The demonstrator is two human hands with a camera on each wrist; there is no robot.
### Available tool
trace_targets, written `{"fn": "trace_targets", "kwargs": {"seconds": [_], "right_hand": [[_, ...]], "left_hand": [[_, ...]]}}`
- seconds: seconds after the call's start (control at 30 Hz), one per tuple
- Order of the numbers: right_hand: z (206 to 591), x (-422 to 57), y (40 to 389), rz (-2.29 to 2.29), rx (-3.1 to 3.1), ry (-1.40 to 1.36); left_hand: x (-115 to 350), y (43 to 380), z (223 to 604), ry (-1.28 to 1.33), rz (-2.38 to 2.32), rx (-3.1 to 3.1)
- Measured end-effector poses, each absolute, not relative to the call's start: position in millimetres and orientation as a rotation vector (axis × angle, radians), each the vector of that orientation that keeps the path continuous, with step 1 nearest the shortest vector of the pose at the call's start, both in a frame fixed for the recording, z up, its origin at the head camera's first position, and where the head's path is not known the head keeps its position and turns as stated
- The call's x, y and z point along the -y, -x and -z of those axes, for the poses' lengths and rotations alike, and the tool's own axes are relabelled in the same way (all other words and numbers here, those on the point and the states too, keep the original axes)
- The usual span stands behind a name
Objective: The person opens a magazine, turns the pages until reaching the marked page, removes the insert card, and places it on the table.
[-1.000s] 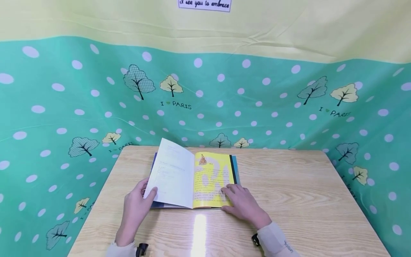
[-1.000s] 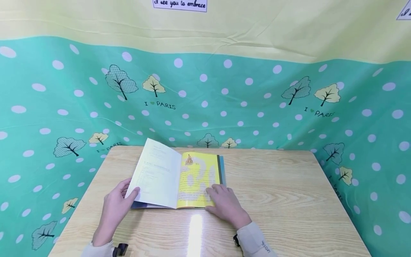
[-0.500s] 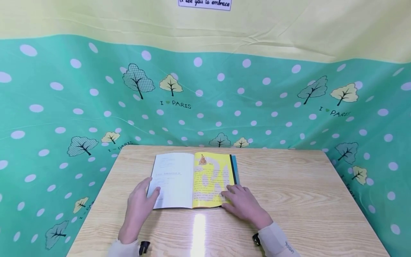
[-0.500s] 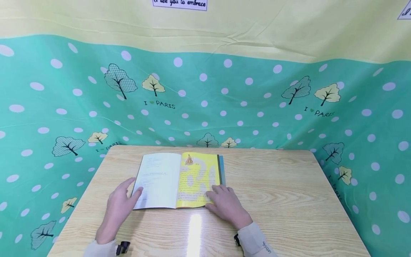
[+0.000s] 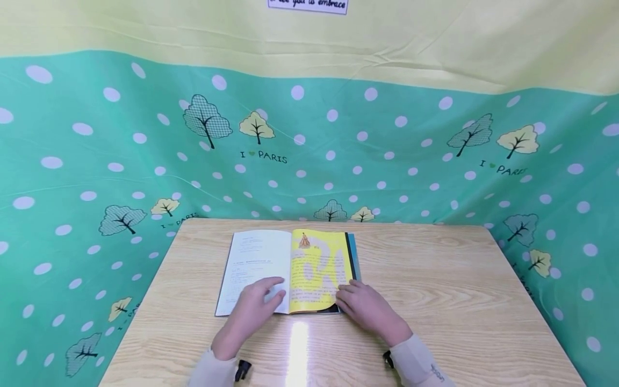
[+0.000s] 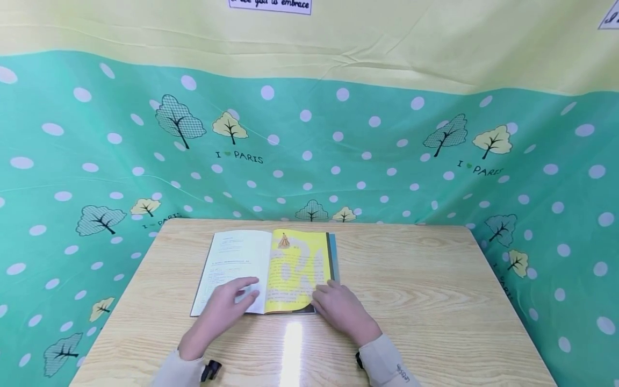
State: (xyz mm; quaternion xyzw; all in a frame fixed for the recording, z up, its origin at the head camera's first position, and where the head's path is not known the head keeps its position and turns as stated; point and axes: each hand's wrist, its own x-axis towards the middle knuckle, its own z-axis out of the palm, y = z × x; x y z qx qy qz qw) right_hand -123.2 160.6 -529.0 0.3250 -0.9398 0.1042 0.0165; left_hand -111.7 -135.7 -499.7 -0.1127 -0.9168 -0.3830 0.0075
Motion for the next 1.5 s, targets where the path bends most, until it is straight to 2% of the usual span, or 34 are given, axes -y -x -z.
{"fn": "trace_targets", "kwargs": {"seconds": [0.2, 0.37, 0.83, 1.1, 1.5], "right_hand": [[530, -163, 124, -0.389, 2.801, -1.047], [529, -168, 121, -0.418, 2.786, -0.929], [523, -168, 125, -0.977, 2.426, -0.847], [522, -159, 130, -1.242, 2.390, -0.574], [524, -154, 131, -0.925, 2.427, -0.703]], "left_hand": [[110, 117, 507, 0.649, 1.186, 2.921], [98, 121, 511, 0.743, 1.148, 2.968], [95, 120, 509, 0.746, 1.091, 2.985], [97, 119, 508, 0.738, 1.111, 2.990], [96, 118, 506, 0.696, 1.220, 3.006]]}}
